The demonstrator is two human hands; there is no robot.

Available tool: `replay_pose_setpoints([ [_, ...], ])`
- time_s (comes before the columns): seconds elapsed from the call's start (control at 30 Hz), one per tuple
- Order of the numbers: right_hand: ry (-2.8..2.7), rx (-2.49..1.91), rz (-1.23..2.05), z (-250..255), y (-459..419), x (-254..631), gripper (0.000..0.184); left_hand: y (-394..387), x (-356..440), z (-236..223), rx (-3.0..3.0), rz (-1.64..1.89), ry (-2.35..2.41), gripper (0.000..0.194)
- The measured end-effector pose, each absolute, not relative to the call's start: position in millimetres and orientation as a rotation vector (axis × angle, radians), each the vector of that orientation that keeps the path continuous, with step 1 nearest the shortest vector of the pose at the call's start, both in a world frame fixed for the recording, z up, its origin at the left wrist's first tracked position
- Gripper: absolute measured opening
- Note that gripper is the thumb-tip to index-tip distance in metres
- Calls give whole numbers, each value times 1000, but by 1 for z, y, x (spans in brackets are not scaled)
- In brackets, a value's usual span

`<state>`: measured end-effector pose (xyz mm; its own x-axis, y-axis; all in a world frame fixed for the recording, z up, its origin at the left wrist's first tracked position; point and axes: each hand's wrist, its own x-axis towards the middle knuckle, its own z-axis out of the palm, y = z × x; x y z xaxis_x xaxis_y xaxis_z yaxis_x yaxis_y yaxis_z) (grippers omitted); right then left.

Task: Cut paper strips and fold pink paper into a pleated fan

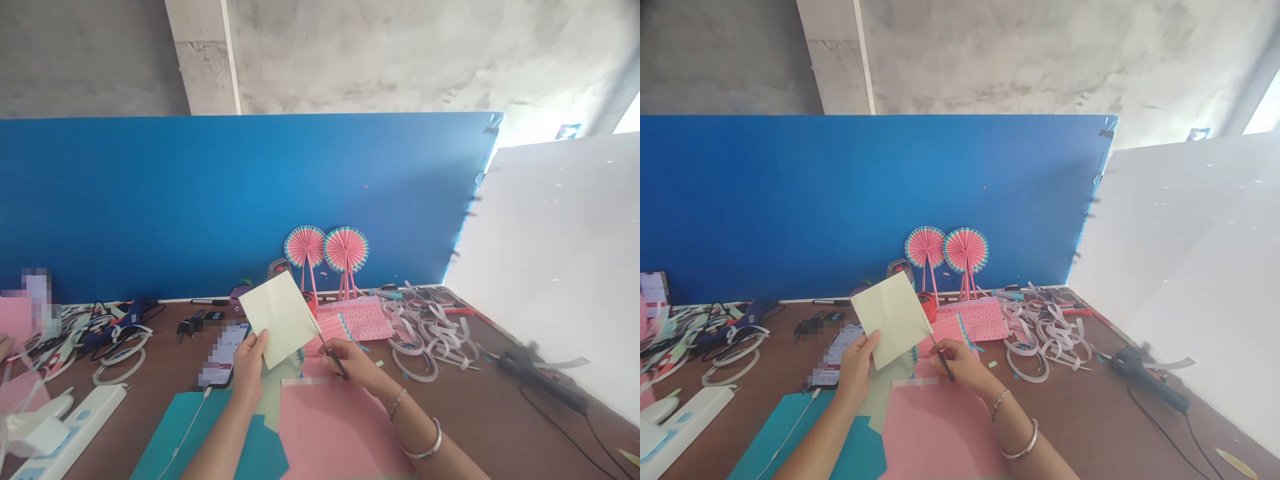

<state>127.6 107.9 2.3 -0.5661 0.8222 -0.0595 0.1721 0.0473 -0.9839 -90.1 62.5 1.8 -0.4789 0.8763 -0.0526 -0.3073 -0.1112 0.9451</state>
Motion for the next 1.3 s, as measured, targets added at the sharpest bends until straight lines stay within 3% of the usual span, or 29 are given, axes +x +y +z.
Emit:
replay_pose_setpoints([
  [1.3,-1764,-1030,1558,3,108,127,36,62,-92,-2,700,1723,1297,53],
])
